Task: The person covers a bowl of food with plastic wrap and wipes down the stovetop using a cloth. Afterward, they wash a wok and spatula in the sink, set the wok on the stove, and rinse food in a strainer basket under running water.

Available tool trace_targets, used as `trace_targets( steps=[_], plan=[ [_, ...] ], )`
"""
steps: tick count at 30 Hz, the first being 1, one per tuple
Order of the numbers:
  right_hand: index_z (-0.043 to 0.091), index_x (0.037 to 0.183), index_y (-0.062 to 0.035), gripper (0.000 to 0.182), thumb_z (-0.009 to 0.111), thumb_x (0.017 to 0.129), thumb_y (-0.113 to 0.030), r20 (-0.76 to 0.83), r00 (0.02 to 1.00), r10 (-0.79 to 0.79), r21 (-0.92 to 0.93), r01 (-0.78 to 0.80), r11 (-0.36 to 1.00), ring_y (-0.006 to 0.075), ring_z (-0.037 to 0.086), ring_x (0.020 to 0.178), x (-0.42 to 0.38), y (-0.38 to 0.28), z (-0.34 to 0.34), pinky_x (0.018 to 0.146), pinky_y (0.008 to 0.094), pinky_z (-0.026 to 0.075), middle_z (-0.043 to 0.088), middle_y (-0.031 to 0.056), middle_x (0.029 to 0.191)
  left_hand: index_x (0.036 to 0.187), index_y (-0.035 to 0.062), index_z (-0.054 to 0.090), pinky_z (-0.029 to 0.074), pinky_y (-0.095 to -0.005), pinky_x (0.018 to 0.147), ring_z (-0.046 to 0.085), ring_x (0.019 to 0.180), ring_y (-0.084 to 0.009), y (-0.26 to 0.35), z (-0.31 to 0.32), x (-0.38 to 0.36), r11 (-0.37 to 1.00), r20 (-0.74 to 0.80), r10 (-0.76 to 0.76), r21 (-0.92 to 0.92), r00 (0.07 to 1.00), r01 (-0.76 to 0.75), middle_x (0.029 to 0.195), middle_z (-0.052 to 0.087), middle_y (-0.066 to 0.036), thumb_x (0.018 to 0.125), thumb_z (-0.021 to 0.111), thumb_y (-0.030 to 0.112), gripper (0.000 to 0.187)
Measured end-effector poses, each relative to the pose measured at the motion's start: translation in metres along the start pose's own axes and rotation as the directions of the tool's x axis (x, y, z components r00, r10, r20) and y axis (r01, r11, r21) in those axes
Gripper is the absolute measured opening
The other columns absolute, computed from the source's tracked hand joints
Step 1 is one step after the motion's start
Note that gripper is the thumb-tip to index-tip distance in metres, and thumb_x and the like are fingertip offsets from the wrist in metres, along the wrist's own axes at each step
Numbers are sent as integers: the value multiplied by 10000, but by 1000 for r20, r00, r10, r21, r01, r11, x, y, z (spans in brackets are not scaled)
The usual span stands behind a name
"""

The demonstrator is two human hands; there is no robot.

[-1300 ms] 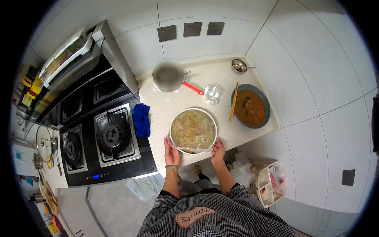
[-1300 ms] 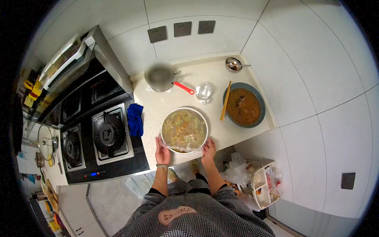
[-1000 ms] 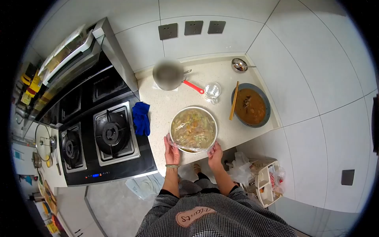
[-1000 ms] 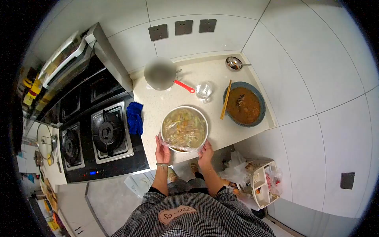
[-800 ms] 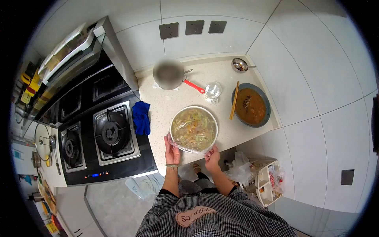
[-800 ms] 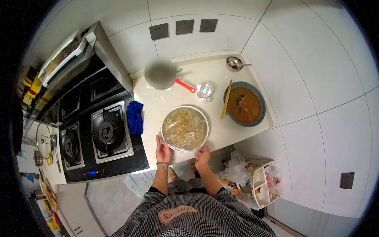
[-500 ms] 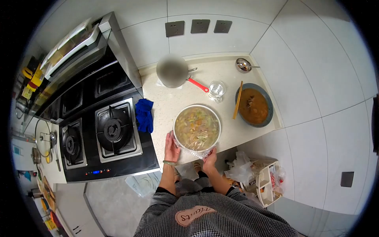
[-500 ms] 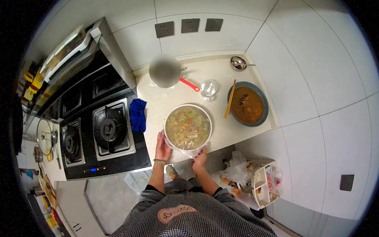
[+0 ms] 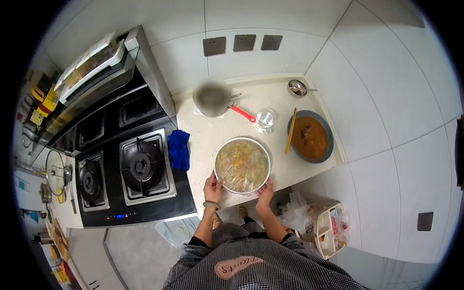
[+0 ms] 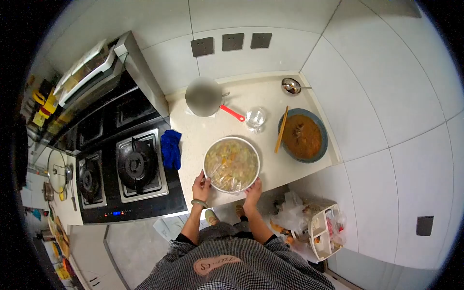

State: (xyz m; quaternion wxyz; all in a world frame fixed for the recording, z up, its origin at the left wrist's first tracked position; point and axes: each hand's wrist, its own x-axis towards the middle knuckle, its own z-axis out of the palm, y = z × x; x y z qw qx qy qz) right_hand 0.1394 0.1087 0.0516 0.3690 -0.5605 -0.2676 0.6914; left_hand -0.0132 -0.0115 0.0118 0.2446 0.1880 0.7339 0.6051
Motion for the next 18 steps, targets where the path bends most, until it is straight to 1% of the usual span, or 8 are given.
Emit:
trace_targets(
  steps=[2,4,6,8,10,12,15,18],
  plan=[
    [432,1265,-119,458,346,926,-415,-59,998,22,-20,-23,1000,179,516,953,5,-2,0,818,306,417,516,61,1075,1291,-26,420,496,-239,621,576,737,-124,8,2,-4,999,21,-12,34,1000,11,951,546,-89,858,590,161,500],
    [447,1248,-112,448,347,923,-404,-37,999,-10,-22,9,1000,172,515,947,13,-6,-3,819,302,415,519,56,1067,1279,-52,419,511,-253,621,589,744,-141,19,10,-11,999,17,-19,32,1000,19,981,554,-113,857,590,153,499],
    [463,1230,-106,438,348,921,-394,-18,999,-38,-25,37,999,165,514,941,23,-8,-8,819,298,412,521,52,1058,1263,-90,408,525,-274,640,622,786,-189,18,19,-18,998,23,-64,-14,998,64,1014,569,-180,861,566,110,476],
    [483,1182,-80,418,352,911,-369,16,996,-91,-2,91,996,153,509,922,39,-10,-16,814,286,407,523,44,1037,1274,-99,385,532,-282,660,625,825,-198,36,24,-26,993,66,-115,23,991,114,1081,559,-205,867,560,107,489],
    [505,1121,-54,397,354,906,-351,-9,996,-88,-5,88,996,141,513,892,50,-18,-19,804,271,404,535,47,992,1289,-103,357,533,-290,661,626,828,-199,35,35,-35,989,82,-92,-112,992,101,1097,565,-207,866,563,112,517],
    [496,1084,-12,355,353,920,-292,-12,984,-176,-104,174,979,150,518,842,62,-24,-22,755,280,414,554,62,950,1296,-105,342,530,-286,665,631,820,-191,36,44,-41,989,81,-65,-124,995,75,1061,588,-205,863,567,123,538],
    [539,1043,-7,394,332,912,-315,15,972,-236,-130,236,963,152,533,866,89,-24,-28,787,268,413,573,66,899,1299,-109,331,516,-257,675,634,777,-162,39,55,-48,995,125,-65,-72,990,74,984,622,-190,860,563,114,544],
    [541,1033,8,397,325,915,-304,-7,952,-305,-180,298,937,173,538,901,104,-28,-32,800,286,420,582,79,941,1302,-107,324,507,-250,653,629,752,-150,37,63,-54,991,202,-89,-77,975,106,904,643,-165,858,566,113,552]
  ],
)
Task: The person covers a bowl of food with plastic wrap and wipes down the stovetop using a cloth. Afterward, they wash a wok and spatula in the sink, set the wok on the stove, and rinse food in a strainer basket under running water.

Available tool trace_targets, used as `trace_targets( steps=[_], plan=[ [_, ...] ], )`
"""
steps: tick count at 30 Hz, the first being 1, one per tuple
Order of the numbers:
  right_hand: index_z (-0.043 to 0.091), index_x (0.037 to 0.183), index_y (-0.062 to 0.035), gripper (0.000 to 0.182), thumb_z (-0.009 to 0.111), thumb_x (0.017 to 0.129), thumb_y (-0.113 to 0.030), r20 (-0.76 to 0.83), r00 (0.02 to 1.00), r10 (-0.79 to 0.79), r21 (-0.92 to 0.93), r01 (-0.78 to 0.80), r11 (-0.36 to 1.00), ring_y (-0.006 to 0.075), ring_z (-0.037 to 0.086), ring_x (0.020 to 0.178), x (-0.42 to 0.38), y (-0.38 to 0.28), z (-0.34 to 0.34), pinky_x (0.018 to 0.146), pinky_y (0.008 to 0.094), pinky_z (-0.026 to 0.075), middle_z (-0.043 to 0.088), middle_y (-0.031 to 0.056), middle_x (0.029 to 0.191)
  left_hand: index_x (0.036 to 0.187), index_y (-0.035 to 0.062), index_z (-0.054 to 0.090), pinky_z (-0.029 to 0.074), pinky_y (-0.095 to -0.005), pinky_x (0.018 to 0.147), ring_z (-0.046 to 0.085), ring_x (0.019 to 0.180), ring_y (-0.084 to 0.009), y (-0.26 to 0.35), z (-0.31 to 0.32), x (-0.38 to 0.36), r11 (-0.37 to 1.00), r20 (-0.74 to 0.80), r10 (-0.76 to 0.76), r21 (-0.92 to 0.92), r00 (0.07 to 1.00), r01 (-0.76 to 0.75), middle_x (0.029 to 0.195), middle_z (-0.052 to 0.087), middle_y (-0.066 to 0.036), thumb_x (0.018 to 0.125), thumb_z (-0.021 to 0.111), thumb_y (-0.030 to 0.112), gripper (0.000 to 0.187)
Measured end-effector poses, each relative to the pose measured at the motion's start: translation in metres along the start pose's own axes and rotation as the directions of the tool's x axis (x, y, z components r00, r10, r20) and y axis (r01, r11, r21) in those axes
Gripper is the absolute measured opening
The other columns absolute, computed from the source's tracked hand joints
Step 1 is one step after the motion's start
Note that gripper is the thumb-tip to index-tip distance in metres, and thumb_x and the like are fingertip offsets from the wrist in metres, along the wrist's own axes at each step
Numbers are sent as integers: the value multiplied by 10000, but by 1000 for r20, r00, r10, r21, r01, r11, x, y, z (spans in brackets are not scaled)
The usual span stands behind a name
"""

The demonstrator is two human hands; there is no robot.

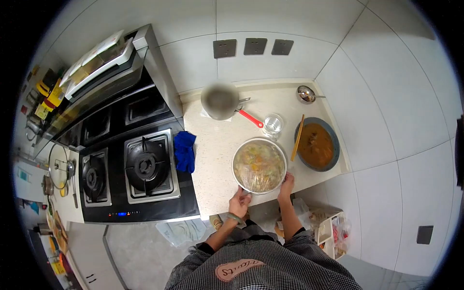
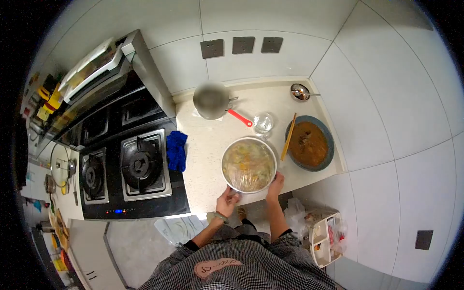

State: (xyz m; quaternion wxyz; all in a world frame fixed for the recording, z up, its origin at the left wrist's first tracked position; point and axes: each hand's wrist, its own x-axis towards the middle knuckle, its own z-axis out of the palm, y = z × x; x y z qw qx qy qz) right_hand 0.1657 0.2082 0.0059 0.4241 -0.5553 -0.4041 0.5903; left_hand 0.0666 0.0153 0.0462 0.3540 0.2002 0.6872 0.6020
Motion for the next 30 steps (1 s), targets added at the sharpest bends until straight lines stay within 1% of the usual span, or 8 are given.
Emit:
trace_targets(
  steps=[6,10,11,12,16,19,22,30],
  plan=[
    [521,1111,30,409,332,935,-287,99,995,-29,72,22,997,176,540,929,2,-18,-7,846,292,415,575,88,1005,1303,-78,352,502,-256,640,622,733,-144,-11,10,-1,1000,50,5,21,999,-6,856,651,-152,850,584,128,549],
    [533,1132,9,361,372,950,-258,-51,997,61,83,-56,995,165,546,941,-17,-26,-18,851,294,423,583,84,1010,1152,-8,555,509,-290,639,631,728,-189,31,-30,21,932,106,-112,356,988,67,931,650,-155,822,601,134,362],
    [533,1132,9,361,372,950,-258,-44,997,63,82,-59,995,165,546,941,-23,-26,-26,851,294,423,583,84,1010,1054,0,613,497,-331,717,629,793,-239,49,-45,30,955,-104,-6,295,995,36,971,631,-187,799,600,124,284],
    [542,1120,-8,336,399,945,-257,-42,997,63,2,-63,998,161,554,909,-31,-28,-36,814,292,437,588,78,990,1108,1,578,442,-401,845,589,915,-317,26,-73,60,780,-160,468,538,869,-321,1020,603,-219,789,589,128,343],
    [567,1060,-46,284,473,917,-273,6,998,64,-23,-64,998,135,575,752,-50,-22,-76,670,268,461,606,46,875,1410,58,186,154,-474,1076,162,1322,-418,31,-173,160,485,-377,550,871,745,82,1446,140,-241,864,493,365,698],
    [571,1050,-53,279,471,917,-276,10,991,136,-134,-133,982,137,575,732,-67,-23,-96,651,266,460,605,43,854,1420,115,190,126,-466,1084,157,1343,-364,10,-188,199,521,-233,310,852,922,40,1464,157,-181,875,445,312,633],
    [573,1048,-59,270,467,919,-271,7,985,170,-121,-168,978,138,579,742,-77,-6,-114,643,268,462,609,43,853,1377,137,293,176,-434,1078,231,1323,-316,19,-151,197,469,46,405,847,913,-250,1428,265,-151,838,497,241,586],
    [581,1024,-34,258,431,940,-226,1,976,219,-161,-216,963,129,564,692,-95,-8,-110,604,273,449,601,42,814,1314,197,412,205,-444,1069,280,1309,-273,10,-92,82,383,388,307,786,869,-486,1408,321,-90,847,522,393,519]
  ],
)
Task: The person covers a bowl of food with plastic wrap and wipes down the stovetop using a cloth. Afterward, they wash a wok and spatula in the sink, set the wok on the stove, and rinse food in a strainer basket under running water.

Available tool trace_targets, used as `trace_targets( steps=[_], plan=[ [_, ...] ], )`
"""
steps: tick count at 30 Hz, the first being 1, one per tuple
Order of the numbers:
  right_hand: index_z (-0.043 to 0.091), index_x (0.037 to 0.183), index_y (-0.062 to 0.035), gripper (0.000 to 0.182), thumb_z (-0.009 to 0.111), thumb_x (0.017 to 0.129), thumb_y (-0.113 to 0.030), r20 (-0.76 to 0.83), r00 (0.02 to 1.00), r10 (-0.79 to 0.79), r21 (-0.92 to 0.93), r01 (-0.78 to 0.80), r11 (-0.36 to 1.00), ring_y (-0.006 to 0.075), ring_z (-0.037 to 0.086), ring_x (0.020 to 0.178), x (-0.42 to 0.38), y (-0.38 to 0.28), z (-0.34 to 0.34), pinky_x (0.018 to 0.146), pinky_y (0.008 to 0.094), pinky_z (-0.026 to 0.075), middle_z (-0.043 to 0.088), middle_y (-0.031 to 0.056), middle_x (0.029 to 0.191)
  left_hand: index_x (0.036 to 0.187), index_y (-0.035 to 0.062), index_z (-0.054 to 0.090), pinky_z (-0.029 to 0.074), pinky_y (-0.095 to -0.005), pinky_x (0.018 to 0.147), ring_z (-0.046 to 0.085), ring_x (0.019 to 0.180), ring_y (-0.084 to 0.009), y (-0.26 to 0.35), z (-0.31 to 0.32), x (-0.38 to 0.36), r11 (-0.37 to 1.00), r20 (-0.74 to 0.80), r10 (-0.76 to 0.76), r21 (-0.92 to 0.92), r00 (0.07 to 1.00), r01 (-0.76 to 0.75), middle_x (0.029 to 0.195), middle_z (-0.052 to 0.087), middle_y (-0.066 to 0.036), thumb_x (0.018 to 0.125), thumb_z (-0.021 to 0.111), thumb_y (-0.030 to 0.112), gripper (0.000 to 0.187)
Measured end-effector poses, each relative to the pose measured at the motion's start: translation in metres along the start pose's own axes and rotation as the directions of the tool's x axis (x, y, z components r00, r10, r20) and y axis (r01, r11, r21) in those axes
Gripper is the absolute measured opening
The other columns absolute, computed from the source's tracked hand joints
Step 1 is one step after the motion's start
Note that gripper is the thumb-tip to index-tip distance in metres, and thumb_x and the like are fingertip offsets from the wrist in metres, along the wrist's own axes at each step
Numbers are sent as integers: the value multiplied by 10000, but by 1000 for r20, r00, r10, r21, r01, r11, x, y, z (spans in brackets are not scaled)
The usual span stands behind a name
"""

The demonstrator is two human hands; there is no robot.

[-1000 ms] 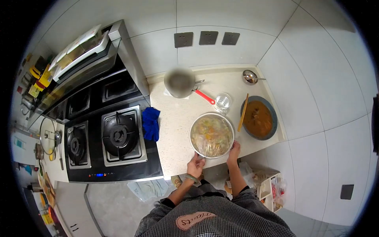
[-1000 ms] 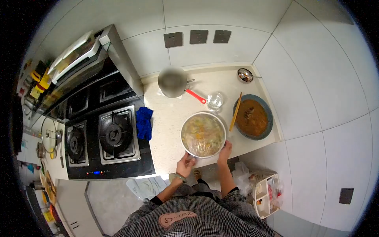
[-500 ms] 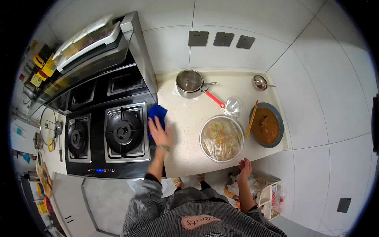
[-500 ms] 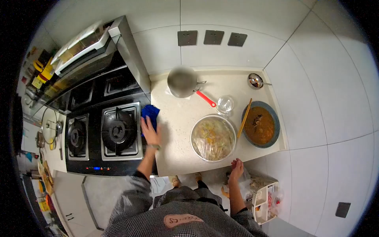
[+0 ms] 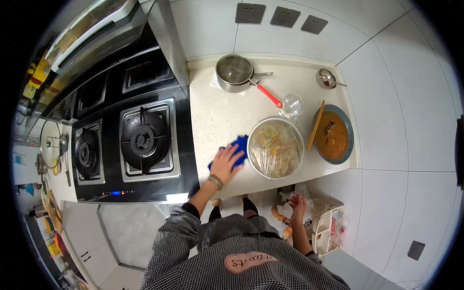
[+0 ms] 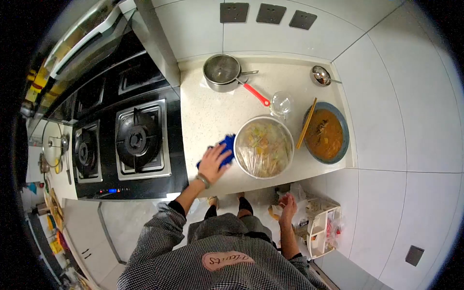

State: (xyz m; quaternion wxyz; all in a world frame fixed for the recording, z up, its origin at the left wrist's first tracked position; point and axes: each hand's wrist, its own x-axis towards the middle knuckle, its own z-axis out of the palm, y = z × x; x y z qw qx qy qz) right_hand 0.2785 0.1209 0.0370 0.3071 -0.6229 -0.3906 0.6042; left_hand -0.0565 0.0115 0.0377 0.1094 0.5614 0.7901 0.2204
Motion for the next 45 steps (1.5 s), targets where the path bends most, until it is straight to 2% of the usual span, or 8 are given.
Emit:
trace_targets(
  steps=[14,17,20,24,28,30,37,45],
  plan=[
    [563,1105,-43,276,451,930,-226,444,885,138,-252,-24,967,142,588,824,-42,-38,48,718,275,472,622,55,938,1214,102,471,418,-380,860,494,1046,-274,48,32,-122,975,-79,-10,-223,997,-8,1066,554,-119,790,565,116,435],
    [482,1218,-17,352,446,940,-230,708,698,112,-297,151,943,162,556,962,-88,-52,106,857,287,438,591,66,1056,1251,-11,375,362,-394,931,453,1089,-357,66,-21,-123,218,280,-620,-836,733,503,1091,513,-237,909,461,319,482],
    [450,1223,7,379,476,930,-232,793,567,-225,-122,508,853,222,547,970,-125,-26,169,864,334,427,571,103,1093,1319,19,311,280,-362,1005,405,1177,-303,79,-38,-131,436,197,-521,-775,830,458,1265,412,-210,948,351,366,509],
    [425,1227,15,371,457,937,-214,797,600,-72,-184,355,917,209,533,987,-128,-22,232,854,321,422,529,134,1148,1338,-24,317,190,-388,1058,301,1249,-340,52,-68,-159,708,-235,-408,-692,882,143,1345,320,-210,944,317,288,502],
    [441,1216,5,344,465,916,-162,904,397,-160,-157,655,739,267,502,1077,-135,-39,253,886,360,405,476,186,1230,1187,2,506,380,-331,916,491,1052,-237,20,-107,-247,303,-52,-756,-911,653,279,1203,486,-152,969,293,317,437],
    [446,1248,-42,371,477,893,-146,979,-199,-37,190,967,-171,334,352,1250,-102,0,243,999,444,306,371,167,1354,1140,5,527,417,-309,820,536,933,-191,4,-106,-300,265,-61,-860,-902,507,340,1120,549,-119,969,296,327,432],
    [383,1345,-235,553,503,823,-103,786,-475,397,566,811,-150,321,181,1345,-179,37,310,1097,463,155,242,99,1449,1025,0,564,440,-282,675,575,798,-165,26,-74,-421,7,-26,-998,-937,-52,351,986,611,-85,963,317,374,453],
    [267,1398,-174,676,473,781,11,756,-630,175,654,739,-163,320,191,1340,-273,116,414,1097,440,144,203,134,1454,1018,-11,540,451,-284,660,577,781,-163,73,-64,-400,11,-36,-992,-980,-124,197,987,603,-104,968,306,370,450]
  ],
)
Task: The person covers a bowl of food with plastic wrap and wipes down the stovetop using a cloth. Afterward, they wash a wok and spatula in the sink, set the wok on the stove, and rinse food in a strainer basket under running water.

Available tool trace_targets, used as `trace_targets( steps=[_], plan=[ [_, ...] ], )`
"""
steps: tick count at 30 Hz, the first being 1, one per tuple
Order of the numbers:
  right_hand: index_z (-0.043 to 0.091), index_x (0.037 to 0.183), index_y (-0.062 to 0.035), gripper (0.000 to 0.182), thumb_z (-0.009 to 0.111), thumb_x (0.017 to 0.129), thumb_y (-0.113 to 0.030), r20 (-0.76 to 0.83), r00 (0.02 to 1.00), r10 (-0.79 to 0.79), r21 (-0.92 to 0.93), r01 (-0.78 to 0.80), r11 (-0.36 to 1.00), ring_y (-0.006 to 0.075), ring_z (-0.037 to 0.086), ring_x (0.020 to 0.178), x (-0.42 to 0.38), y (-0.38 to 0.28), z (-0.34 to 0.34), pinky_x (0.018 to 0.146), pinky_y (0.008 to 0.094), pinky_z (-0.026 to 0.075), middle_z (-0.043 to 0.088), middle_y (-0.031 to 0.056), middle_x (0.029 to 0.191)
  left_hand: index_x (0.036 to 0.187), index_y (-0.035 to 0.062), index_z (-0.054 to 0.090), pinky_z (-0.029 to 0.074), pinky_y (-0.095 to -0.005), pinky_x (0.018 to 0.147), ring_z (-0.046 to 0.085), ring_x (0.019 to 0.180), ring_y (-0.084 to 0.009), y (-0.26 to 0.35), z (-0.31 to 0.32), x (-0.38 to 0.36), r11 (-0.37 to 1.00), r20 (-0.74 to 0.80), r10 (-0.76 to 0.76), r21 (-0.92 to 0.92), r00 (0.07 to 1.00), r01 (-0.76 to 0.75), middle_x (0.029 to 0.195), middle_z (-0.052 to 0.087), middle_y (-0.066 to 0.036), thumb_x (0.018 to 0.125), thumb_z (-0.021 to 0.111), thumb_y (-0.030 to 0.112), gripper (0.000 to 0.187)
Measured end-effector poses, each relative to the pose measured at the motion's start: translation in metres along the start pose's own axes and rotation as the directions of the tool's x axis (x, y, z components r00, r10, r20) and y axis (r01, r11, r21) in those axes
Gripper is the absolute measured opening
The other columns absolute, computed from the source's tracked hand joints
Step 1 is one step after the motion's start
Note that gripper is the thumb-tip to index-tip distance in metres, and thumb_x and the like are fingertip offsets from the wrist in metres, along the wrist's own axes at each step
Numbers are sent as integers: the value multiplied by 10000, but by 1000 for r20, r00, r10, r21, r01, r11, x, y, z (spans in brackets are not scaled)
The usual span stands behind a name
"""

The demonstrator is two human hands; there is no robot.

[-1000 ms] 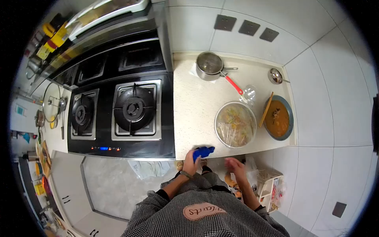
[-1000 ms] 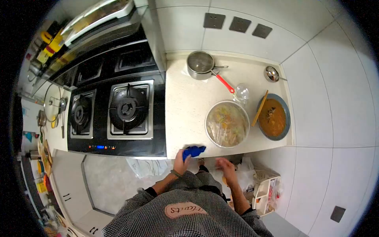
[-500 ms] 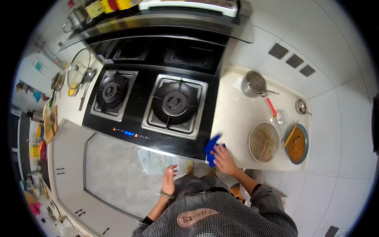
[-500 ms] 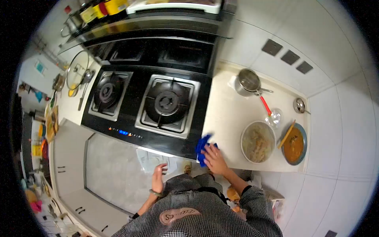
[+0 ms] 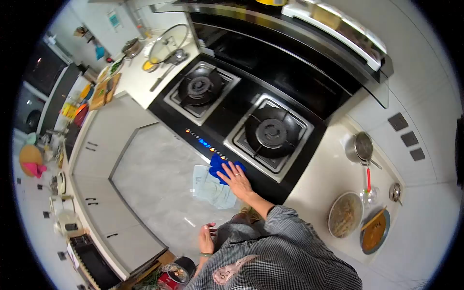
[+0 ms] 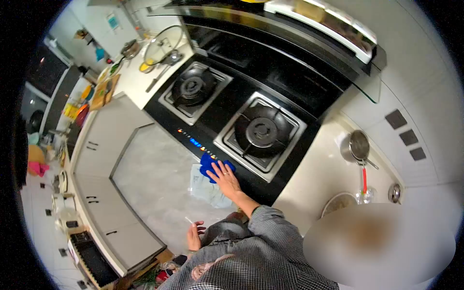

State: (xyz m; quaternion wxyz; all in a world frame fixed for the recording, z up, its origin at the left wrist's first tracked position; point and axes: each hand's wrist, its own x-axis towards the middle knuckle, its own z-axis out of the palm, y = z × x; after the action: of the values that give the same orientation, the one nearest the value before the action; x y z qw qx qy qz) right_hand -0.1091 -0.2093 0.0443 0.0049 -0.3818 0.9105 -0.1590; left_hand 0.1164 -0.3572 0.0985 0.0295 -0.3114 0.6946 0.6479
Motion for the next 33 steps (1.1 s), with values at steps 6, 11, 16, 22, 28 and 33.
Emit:
trace_targets(
  steps=[6,11,16,22,28,33],
  plan=[
    [321,1364,-92,614,484,778,-10,47,993,104,-42,-102,994,358,242,1310,-87,0,-22,1067,462,213,252,195,1411,963,6,572,433,-254,615,556,690,-139,-25,-30,5,996,-213,-62,-78,975,47,852,613,-80,965,315,392,464],
    [322,1351,-42,569,464,801,-37,73,994,78,-153,-66,986,369,264,1302,-27,-1,-8,1070,446,225,272,249,1383,934,24,606,438,-255,604,562,650,-130,-38,-41,50,990,-213,-136,-59,968,127,769,618,-68,963,320,394,469],
    [330,1340,-31,552,453,802,-53,-3,1000,-1,-166,0,986,371,295,1287,136,-25,26,1067,434,238,304,257,1367,930,-6,594,453,-266,629,579,692,-135,-8,-76,135,990,-126,-106,-103,986,94,819,627,-76,969,319,353,454],
    [320,1338,-25,554,440,797,-29,-89,996,-14,-144,1,990,376,272,1298,365,-53,84,1075,442,223,279,270,1372,966,-8,565,459,-268,625,569,710,-134,17,-154,237,969,-142,-144,-222,979,111,889,607,-69,970,320,332,419],
    [322,1333,-15,545,434,800,-18,-209,978,13,3,-13,1000,377,250,1304,544,-79,124,1082,441,203,278,260,1376,968,-4,562,460,-260,622,593,717,-148,39,-237,291,984,-253,-173,-95,952,153,899,609,-75,970,314,353,435],
    [334,1340,-37,619,568,777,-140,-150,987,53,91,-40,995,315,234,1323,530,-70,115,1086,421,181,290,186,1403,954,8,570,453,-263,614,590,714,-150,48,-266,309,987,-215,-158,-25,964,157,883,605,-69,969,311,367,443]
  ],
)
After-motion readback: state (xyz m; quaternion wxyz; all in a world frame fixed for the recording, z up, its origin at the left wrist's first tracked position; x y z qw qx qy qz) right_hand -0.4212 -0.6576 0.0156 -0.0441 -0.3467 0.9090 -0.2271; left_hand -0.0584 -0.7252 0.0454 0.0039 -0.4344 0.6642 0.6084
